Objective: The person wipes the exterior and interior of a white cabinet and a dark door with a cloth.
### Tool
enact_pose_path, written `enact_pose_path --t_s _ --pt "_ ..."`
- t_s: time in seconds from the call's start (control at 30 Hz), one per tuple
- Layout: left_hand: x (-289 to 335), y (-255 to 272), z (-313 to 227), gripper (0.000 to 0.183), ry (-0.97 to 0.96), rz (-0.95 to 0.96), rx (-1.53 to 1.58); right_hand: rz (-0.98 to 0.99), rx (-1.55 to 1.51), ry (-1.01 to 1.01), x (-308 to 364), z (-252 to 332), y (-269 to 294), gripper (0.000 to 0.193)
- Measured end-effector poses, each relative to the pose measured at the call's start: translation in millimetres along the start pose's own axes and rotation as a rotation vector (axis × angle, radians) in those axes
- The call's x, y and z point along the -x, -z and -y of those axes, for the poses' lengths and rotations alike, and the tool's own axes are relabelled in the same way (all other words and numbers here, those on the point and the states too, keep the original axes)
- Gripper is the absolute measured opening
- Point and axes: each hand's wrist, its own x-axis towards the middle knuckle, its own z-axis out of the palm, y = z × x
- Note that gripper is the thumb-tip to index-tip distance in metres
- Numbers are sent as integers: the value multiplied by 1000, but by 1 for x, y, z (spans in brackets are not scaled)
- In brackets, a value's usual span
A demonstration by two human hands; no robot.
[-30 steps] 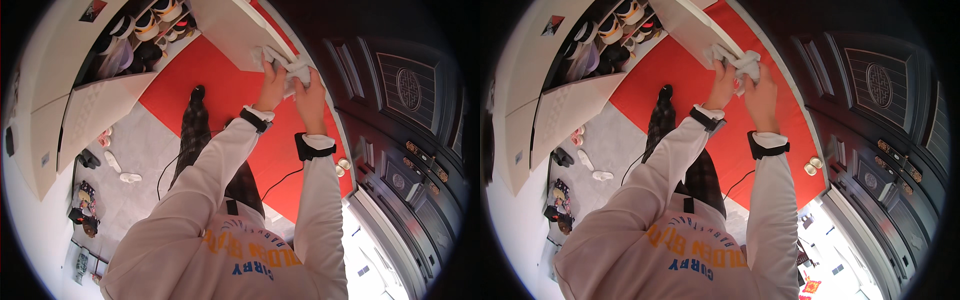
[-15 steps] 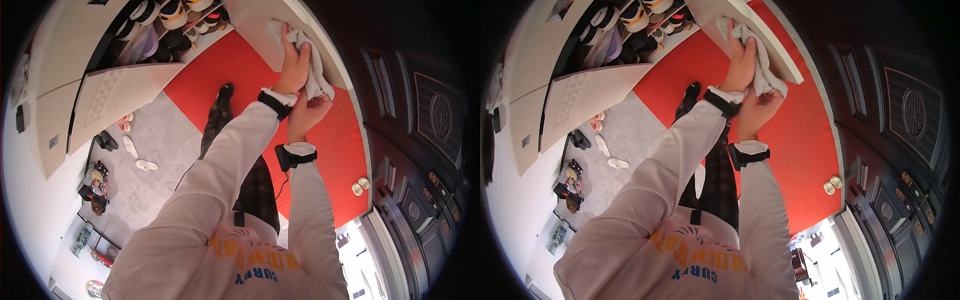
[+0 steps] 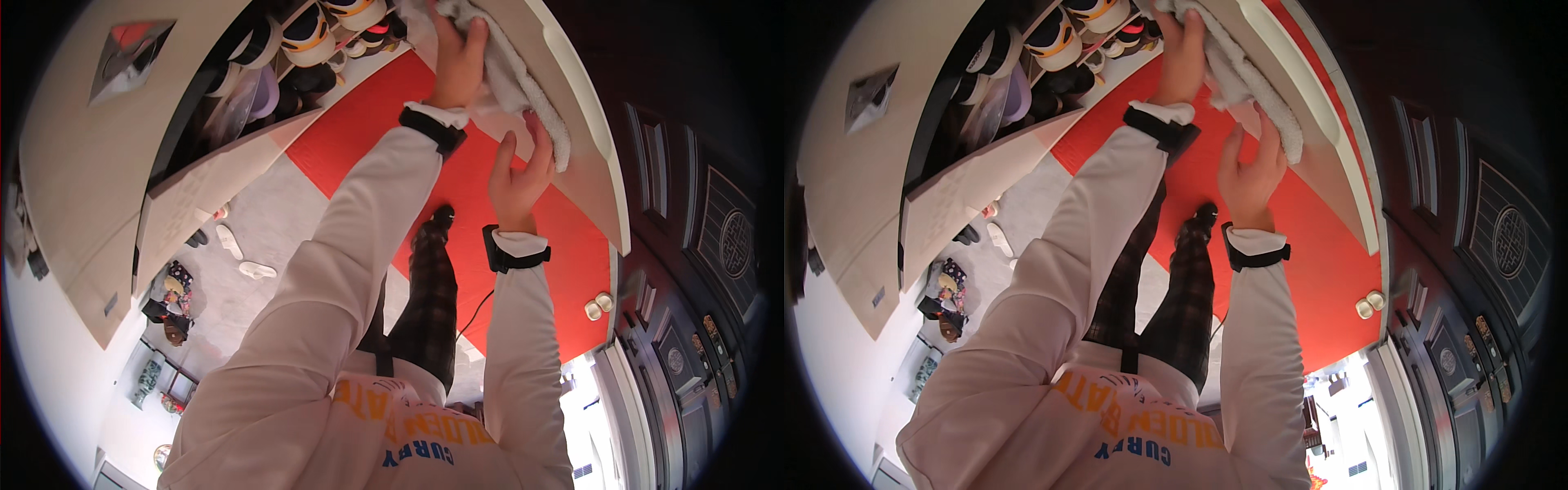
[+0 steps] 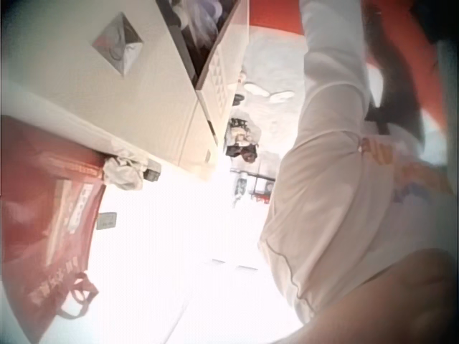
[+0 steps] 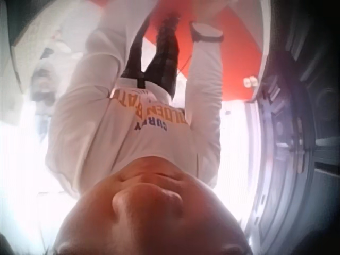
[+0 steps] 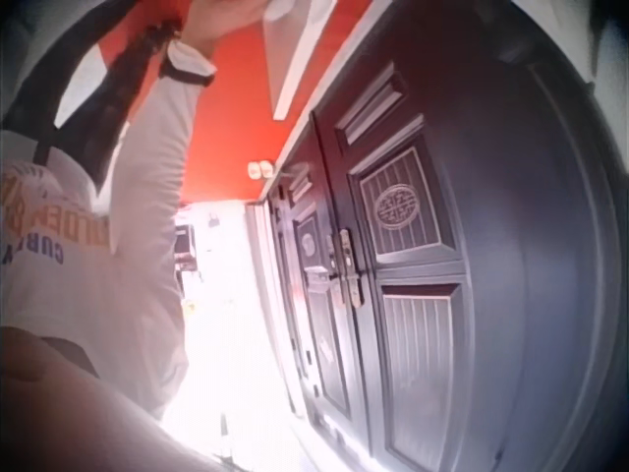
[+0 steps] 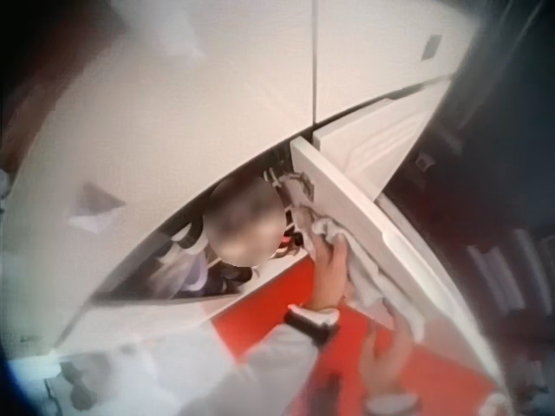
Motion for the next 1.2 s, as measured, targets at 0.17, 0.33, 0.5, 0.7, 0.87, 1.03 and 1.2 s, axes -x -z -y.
enact_pose_path --t_s 0.17,0.33,0.5,0.7,0.87,1.03,1.2 --pt "-22 24 30 64 -11 157 31 21 53 1 -1 -9 -19 37" --pt "9 31 59 83 590 296 80 101 233 -45 30 -31 -11 42" --pt "62 16 140 77 678 284 65 41 302 -128 63 -45 1 36" --pt "76 -11 59 91 37 336 31 -23 136 -95 86 -78 9 42" --pt "18 6 42 104 -274 300 -105 -4 -38 -38 55 -69 -28 40" --pt "-25 31 101 103 -260 246 -178 42 -58 60 29 -74 -69 34" --pt "-15 40 180 95 -234 124 -9 83 44 34 59 -114 -93 34"
